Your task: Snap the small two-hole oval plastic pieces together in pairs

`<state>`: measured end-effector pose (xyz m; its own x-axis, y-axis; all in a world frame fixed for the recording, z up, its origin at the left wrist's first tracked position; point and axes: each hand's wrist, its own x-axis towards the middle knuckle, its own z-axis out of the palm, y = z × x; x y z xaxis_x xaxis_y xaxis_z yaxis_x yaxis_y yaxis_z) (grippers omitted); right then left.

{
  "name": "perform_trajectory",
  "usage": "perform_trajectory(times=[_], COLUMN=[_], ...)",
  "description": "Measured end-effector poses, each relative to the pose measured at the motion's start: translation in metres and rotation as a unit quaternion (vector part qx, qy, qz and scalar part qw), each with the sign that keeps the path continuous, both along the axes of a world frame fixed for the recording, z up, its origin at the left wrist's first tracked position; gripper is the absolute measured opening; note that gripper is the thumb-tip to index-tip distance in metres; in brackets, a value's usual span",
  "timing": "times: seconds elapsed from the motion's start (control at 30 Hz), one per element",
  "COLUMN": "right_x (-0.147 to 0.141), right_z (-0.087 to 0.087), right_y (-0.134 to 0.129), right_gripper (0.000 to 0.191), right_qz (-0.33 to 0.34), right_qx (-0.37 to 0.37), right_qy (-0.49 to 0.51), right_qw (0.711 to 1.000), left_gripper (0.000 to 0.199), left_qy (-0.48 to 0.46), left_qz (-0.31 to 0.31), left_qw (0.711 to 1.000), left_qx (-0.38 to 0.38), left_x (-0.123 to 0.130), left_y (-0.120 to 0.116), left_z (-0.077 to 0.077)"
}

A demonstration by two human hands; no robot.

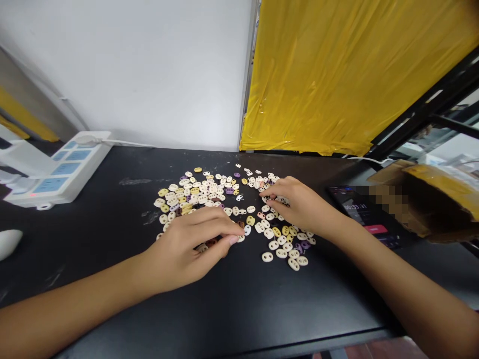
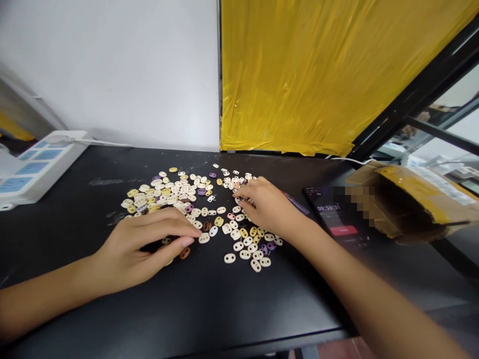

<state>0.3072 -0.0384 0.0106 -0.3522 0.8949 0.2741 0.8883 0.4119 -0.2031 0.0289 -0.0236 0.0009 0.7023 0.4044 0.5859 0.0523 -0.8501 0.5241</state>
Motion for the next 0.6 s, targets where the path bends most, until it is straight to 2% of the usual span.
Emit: perform_trajectory(times=[0.17,0.27,0.37,0.47,0.6], right_x=[-0.002,-0.004,-0.008,-0.016,-0.030], right_z=[0.004,0.006,0.008,0.010,0.014], right_y=[-0.002,-0.003,-0.005,-0.010,-0.022], right_gripper=[0.013,0.010,0.014,0.015,0.011], right_qz=[-0.011,-0.012,-0.013,-0.004,0.060], right_qx=[-0.028,-0.027,-0.012,0.001,-0.002], right_qy=[0.005,0.014,0.030,0.103,0.249], right_qw=[1.000,0.999,0.999,0.995,0.967], left_gripper=[0.026,0.025,0.022,0.015,0.009], left_qy=[-0.001,-0.006,-0.006,-0.005,-0.018], left_qz=[-0.007,0.013,0.041,0.058,0.087], left_qw=[1.000,1.000,0.998,0.991,0.981], left_qx=[-0.001,-0.005,-0.047,-0.121,-0.173], left_x=[0.000,0.001,0.001,0.002,0.005], left_y=[0.001,-0.001,-0.004,-0.005,-0.002], left_z=[-0.001,-0.001,-0.003,-0.003,-0.003])
